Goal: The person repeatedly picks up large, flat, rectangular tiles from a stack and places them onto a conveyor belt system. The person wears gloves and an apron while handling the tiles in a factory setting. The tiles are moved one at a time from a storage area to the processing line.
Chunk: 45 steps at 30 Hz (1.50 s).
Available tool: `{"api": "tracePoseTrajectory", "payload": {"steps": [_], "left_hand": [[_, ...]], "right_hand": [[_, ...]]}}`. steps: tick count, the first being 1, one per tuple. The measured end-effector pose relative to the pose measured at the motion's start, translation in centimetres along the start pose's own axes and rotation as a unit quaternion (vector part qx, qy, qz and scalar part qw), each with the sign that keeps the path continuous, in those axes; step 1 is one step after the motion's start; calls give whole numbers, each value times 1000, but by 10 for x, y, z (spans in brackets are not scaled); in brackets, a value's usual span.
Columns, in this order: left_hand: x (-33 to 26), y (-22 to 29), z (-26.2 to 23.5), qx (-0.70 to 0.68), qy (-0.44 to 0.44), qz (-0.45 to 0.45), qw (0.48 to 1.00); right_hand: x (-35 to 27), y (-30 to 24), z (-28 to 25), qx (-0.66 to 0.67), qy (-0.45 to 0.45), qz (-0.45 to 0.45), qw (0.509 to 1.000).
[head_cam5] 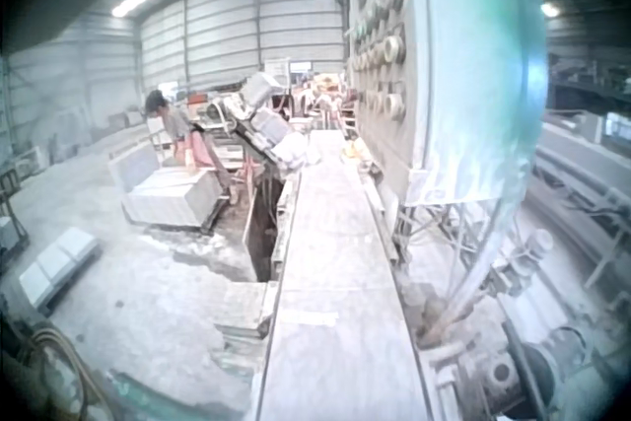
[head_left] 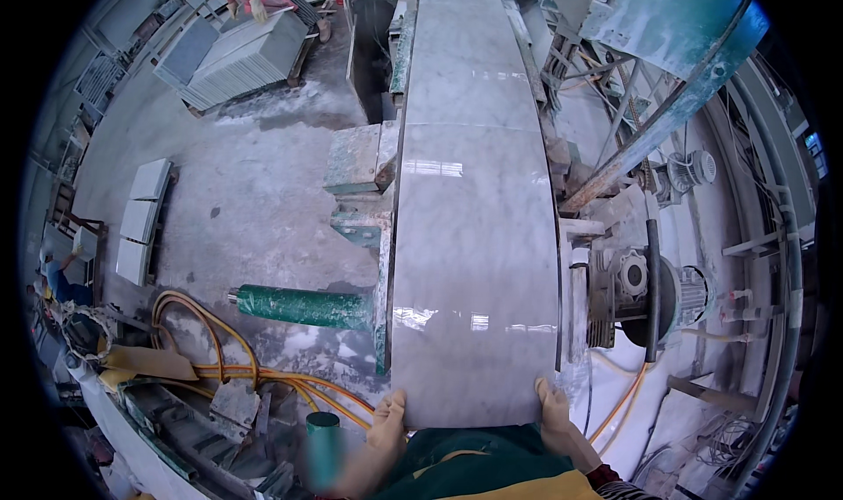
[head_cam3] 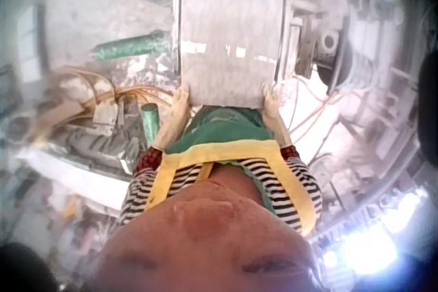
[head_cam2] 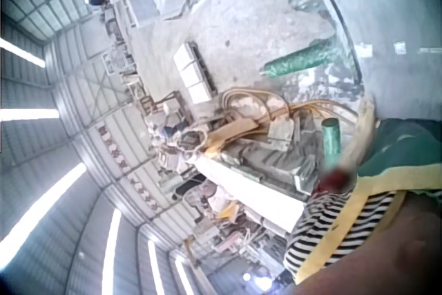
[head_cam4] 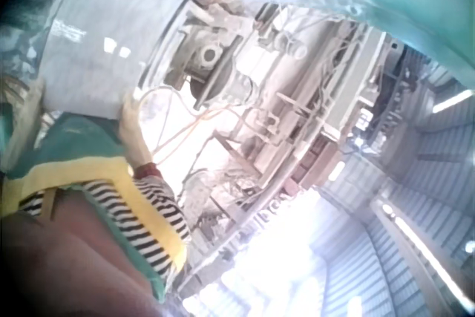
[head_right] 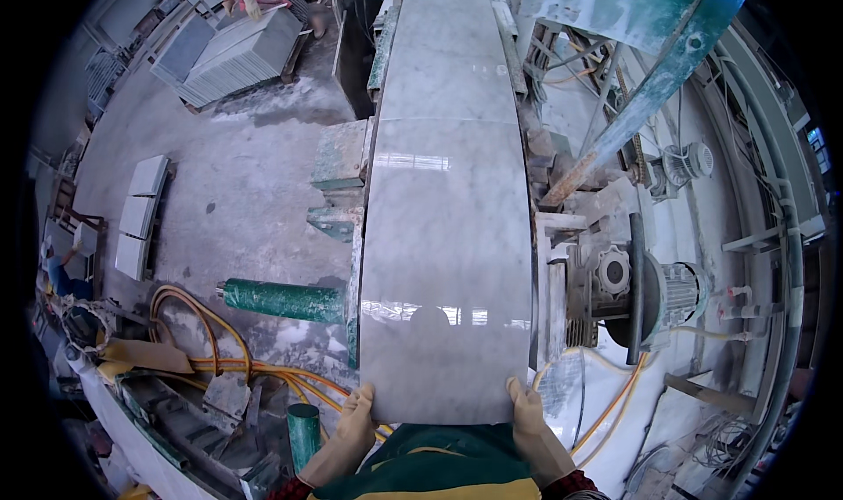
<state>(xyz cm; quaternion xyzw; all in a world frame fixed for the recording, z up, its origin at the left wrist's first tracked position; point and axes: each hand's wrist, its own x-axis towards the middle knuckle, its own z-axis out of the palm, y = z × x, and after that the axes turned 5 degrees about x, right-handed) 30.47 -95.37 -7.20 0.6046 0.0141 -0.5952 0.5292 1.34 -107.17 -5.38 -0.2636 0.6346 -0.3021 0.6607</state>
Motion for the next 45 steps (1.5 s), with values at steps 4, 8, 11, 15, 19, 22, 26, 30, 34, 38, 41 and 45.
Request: {"api": "tracePoseTrajectory", "payload": {"steps": [4,8,11,15,19,22,26,30,34,38,41,45], "left_hand": [[9,-4,-9,11,-31,10,999],[9,19,-9,70,-63,5,996],[6,55,-6,160,3,-32,987],[9,65,-14,175,34,-42,983],[18,45,-21,175,67,-44,981],[8,41,-15,89,73,-29,993],[14,15,-34,120,81,-11,989],[-1,22,-36,52,58,-5,997],[-24,33,-63,10,99,47,994],[-42,11,-135,-68,175,87,978],[-57,-7,-177,-107,206,90,968],[-77,-20,-204,-111,249,101,957]], "right_hand": [[21,32,-20,16,10,-5,1000],[20,-70,-11,-430,-21,70,900],[26,-120,10,-526,12,-134,839],[52,-156,78,-514,-27,-401,758],[127,-144,135,-560,-13,-531,635],[152,-151,158,-556,-5,-529,641],[170,-146,159,-554,-8,-569,607],[174,-147,157,-588,15,-575,569],[162,-114,154,-581,31,-580,569],[73,-55,150,-585,-58,-591,553],[30,-25,139,-579,-115,-587,555],[21,-12,135,-573,-126,-601,543]]}}
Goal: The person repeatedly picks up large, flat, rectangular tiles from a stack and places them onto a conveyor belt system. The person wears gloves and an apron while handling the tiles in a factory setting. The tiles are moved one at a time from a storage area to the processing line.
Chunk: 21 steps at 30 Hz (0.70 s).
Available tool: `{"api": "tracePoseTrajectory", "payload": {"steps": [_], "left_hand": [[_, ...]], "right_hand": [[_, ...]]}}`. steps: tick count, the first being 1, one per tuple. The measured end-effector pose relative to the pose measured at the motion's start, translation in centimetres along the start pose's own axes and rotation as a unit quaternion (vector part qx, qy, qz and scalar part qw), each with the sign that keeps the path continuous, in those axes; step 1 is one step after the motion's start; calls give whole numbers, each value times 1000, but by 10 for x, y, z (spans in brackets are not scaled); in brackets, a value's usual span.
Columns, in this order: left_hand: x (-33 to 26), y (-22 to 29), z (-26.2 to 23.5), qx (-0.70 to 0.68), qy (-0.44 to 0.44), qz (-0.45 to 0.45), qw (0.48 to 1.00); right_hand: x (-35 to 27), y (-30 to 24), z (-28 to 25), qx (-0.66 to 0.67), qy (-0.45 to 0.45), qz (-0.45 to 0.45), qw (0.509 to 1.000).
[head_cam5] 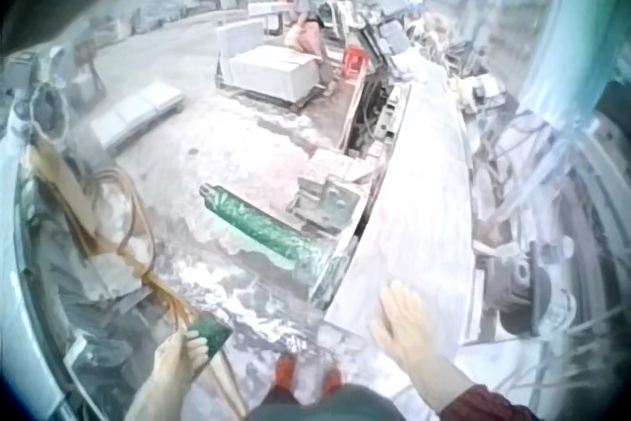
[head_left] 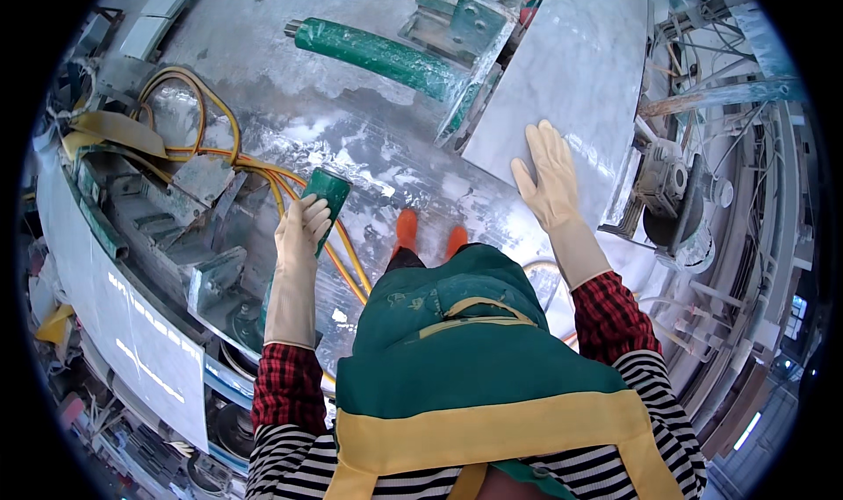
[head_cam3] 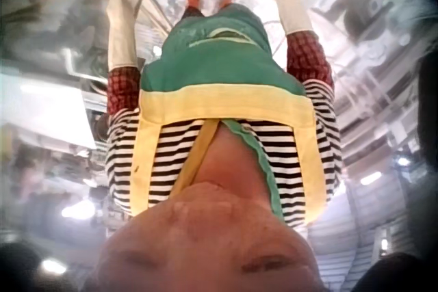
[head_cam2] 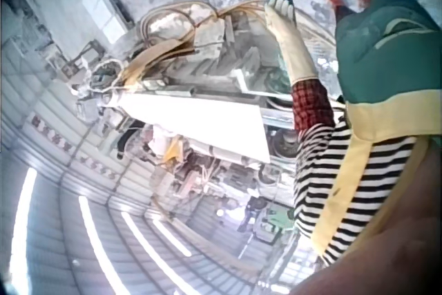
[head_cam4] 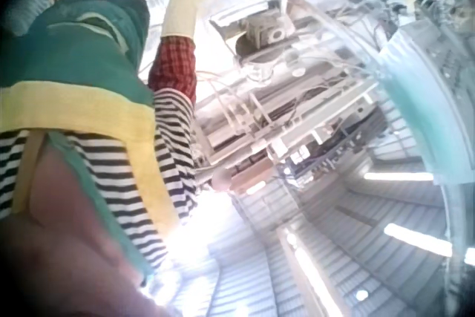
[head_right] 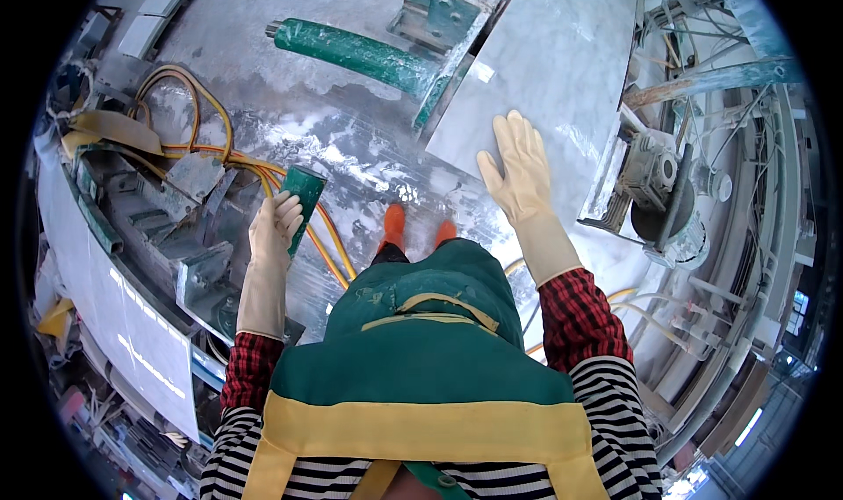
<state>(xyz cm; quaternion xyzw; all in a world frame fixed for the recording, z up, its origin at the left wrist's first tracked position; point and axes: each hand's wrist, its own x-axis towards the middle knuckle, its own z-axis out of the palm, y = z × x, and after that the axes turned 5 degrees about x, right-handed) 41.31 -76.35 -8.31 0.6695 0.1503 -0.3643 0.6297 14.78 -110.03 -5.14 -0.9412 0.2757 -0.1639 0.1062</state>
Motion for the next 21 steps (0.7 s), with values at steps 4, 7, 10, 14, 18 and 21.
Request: {"api": "tracePoseTrajectory", "payload": {"steps": [4,7,10,14,18,21], "left_hand": [[-28,-14,-35,-71,19,41,996],[-53,-22,-59,-87,85,63,991],[-79,-52,-102,-137,117,83,980],[-127,-65,-142,-121,187,105,969],[-165,-72,-157,-147,218,139,955],[-189,-75,-156,-152,243,153,946]], "right_hand": [[5,-8,-1,14,-38,-12,999],[17,-16,4,31,-18,-48,998],[30,-24,9,46,-8,-75,996],[35,-31,18,53,11,-77,996],[43,-49,18,52,34,-57,996],[47,-58,20,56,33,-48,997]]}}
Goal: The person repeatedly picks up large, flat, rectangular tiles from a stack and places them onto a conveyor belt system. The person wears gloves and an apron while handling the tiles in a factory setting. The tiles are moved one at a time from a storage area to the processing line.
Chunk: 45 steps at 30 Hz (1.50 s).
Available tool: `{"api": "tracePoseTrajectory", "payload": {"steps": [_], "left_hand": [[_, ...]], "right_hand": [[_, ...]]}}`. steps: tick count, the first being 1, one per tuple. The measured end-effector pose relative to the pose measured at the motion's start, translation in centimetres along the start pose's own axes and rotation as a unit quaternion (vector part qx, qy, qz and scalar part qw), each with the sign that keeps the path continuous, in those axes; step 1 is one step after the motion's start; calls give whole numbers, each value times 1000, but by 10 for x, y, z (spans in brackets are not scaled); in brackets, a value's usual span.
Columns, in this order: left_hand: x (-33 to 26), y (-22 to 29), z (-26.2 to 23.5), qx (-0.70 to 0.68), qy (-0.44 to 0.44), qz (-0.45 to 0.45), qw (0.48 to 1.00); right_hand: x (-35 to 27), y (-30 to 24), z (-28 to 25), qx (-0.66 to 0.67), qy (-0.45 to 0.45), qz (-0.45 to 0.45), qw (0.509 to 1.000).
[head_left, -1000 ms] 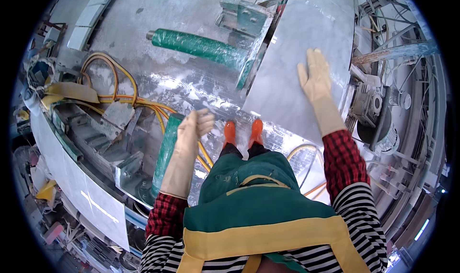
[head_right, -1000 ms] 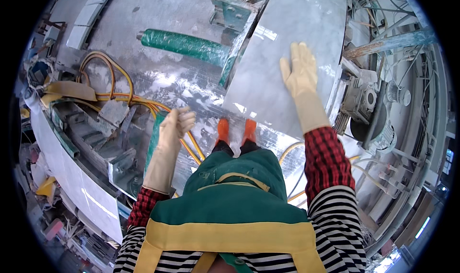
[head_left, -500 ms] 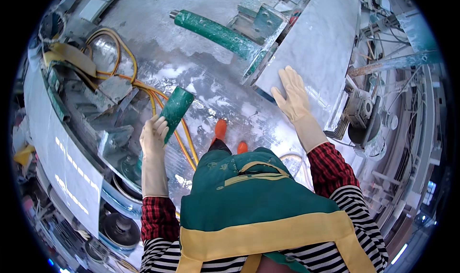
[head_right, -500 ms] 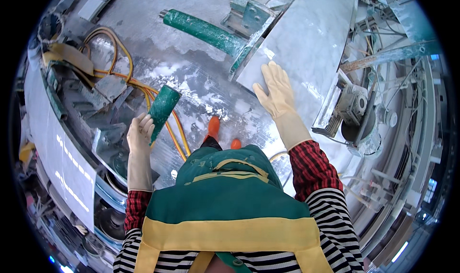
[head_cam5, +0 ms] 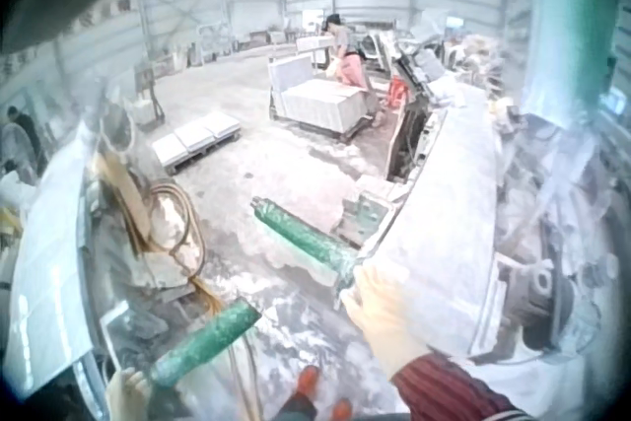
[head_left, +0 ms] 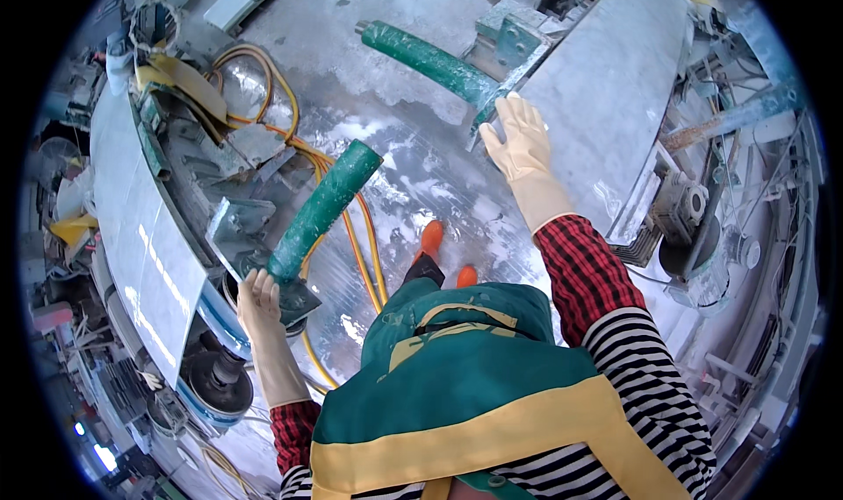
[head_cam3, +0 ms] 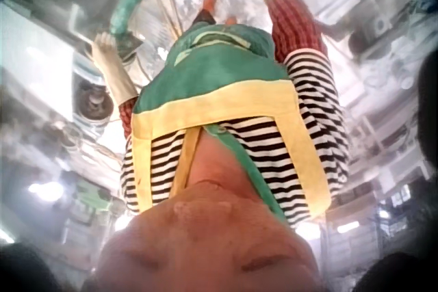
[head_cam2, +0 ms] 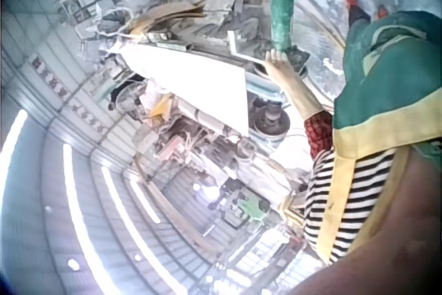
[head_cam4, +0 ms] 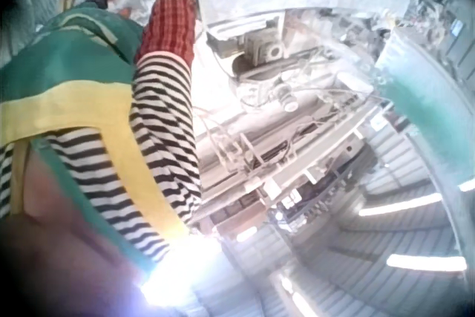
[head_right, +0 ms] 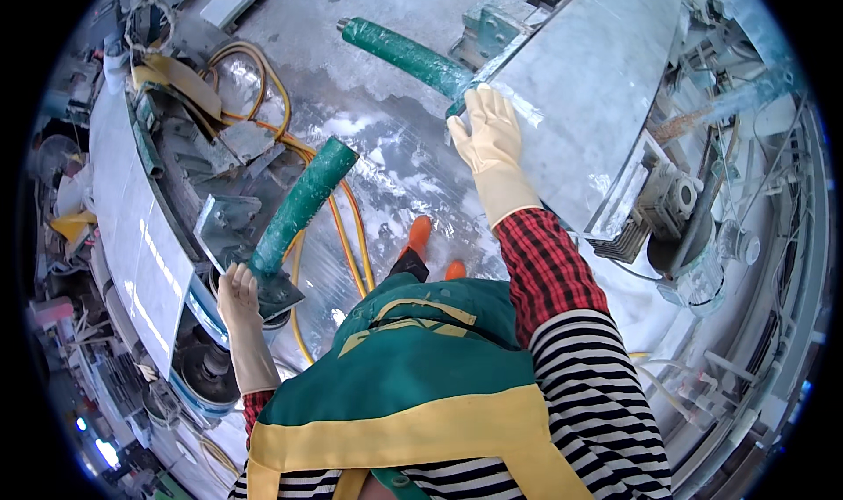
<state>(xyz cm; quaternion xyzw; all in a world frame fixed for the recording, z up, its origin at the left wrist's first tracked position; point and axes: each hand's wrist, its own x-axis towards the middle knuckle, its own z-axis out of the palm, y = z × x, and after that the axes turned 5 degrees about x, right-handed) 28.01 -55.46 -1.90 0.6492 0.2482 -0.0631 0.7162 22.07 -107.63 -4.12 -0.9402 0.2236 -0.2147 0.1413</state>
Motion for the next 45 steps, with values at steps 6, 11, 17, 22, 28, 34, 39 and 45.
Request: {"api": "tracePoseTrajectory", "payload": {"steps": [6,11,17,22,28,34,39,45], "left_hand": [[29,-21,-46,1,-28,47,999],[53,-6,-63,51,65,90,993],[59,9,-5,74,14,84,994],[53,1,82,93,-134,67,984],[26,1,173,214,-277,69,934],[16,-9,252,323,-365,140,862],[-12,-8,343,459,-469,321,683],[-57,-24,445,358,-605,586,403]], "right_hand": [[-32,44,4,7,68,-34,997],[-83,72,-47,20,42,44,998],[-161,117,-108,-34,62,145,987],[-210,152,-107,-2,126,194,973],[-224,144,-107,9,127,283,950],[-202,140,-101,17,144,266,953],[-139,142,-96,-36,115,213,970],[-38,151,-70,-110,11,262,959]]}}
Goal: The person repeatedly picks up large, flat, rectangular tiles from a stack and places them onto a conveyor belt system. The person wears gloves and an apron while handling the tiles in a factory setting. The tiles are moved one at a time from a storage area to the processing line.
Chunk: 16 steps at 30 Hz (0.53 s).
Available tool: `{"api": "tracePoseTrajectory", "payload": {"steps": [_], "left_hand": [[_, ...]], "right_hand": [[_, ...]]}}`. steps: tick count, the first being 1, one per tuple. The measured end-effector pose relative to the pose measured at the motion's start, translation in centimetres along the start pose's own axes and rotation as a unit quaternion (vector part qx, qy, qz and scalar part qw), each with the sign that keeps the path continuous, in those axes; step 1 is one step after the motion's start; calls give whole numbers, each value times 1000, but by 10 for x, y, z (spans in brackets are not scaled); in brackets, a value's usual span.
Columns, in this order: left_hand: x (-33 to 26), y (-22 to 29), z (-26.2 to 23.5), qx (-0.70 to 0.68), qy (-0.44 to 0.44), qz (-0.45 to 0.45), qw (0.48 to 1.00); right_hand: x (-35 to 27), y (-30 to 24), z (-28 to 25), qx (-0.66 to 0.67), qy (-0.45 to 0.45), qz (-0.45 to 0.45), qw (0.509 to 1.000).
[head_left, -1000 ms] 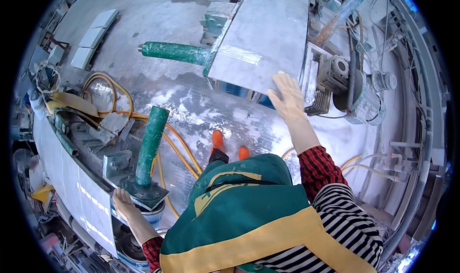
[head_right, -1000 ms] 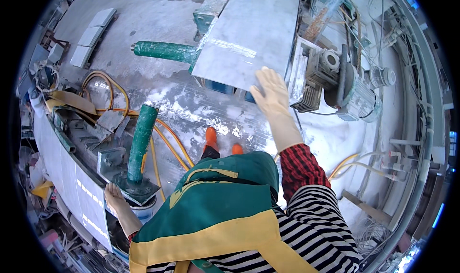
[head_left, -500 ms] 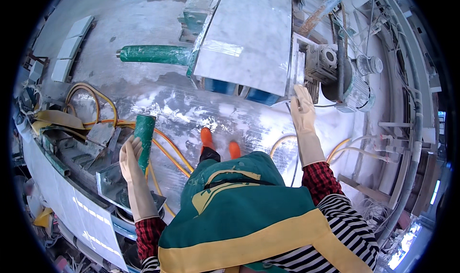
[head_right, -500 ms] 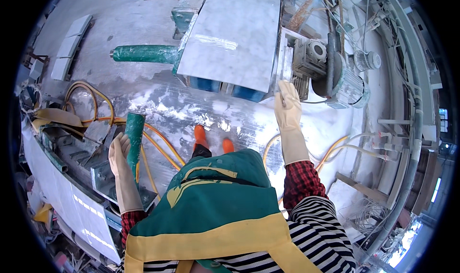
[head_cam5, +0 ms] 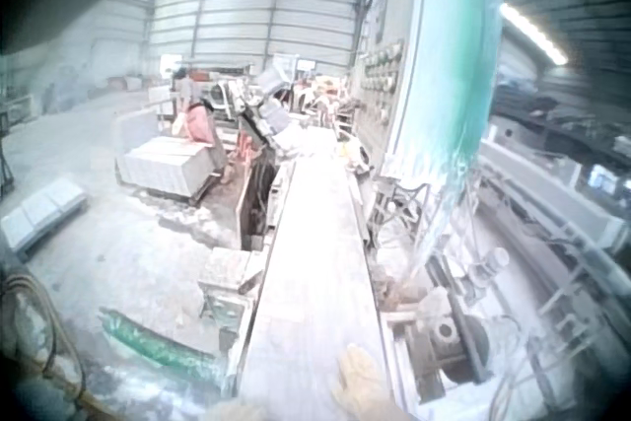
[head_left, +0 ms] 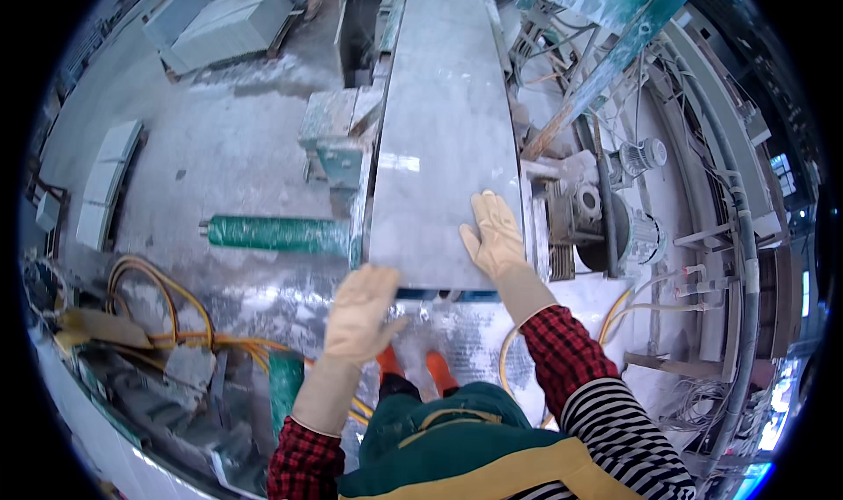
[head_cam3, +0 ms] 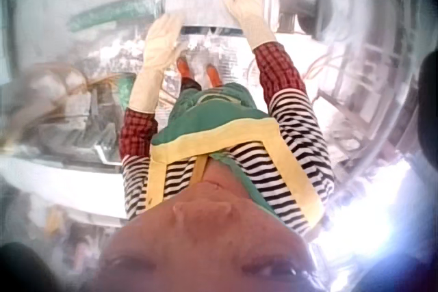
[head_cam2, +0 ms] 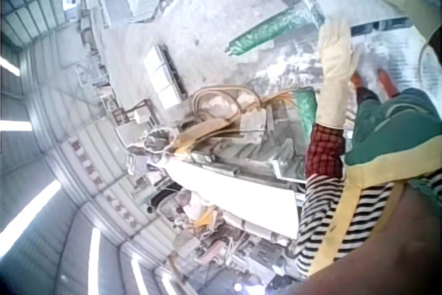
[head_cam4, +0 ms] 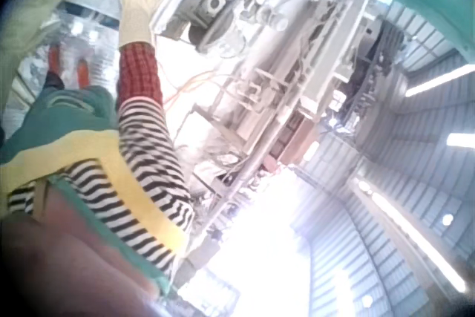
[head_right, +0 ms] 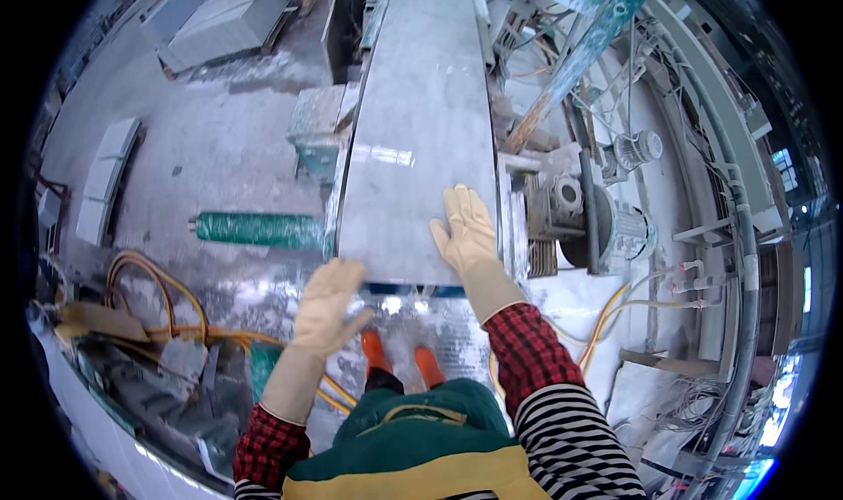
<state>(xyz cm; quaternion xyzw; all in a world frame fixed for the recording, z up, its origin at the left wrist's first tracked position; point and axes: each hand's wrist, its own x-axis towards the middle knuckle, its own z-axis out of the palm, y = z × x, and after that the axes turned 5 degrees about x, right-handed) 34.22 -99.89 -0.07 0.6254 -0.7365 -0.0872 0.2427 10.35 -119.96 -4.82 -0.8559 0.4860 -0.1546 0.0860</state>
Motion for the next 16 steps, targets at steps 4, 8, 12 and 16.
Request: {"api": "tracePoseTrajectory", "payload": {"steps": [4,8,12,16], "left_hand": [[53,-8,19,-44,-25,85,995],[90,-20,39,-51,-56,107,991],[105,-27,45,-46,-107,109,987],[112,-30,50,-34,-118,115,986]], "right_hand": [[24,-8,4,-6,42,2,999],[54,-6,-10,19,30,5,999],[90,10,-8,5,50,11,999],[134,37,2,16,42,53,998]]}}
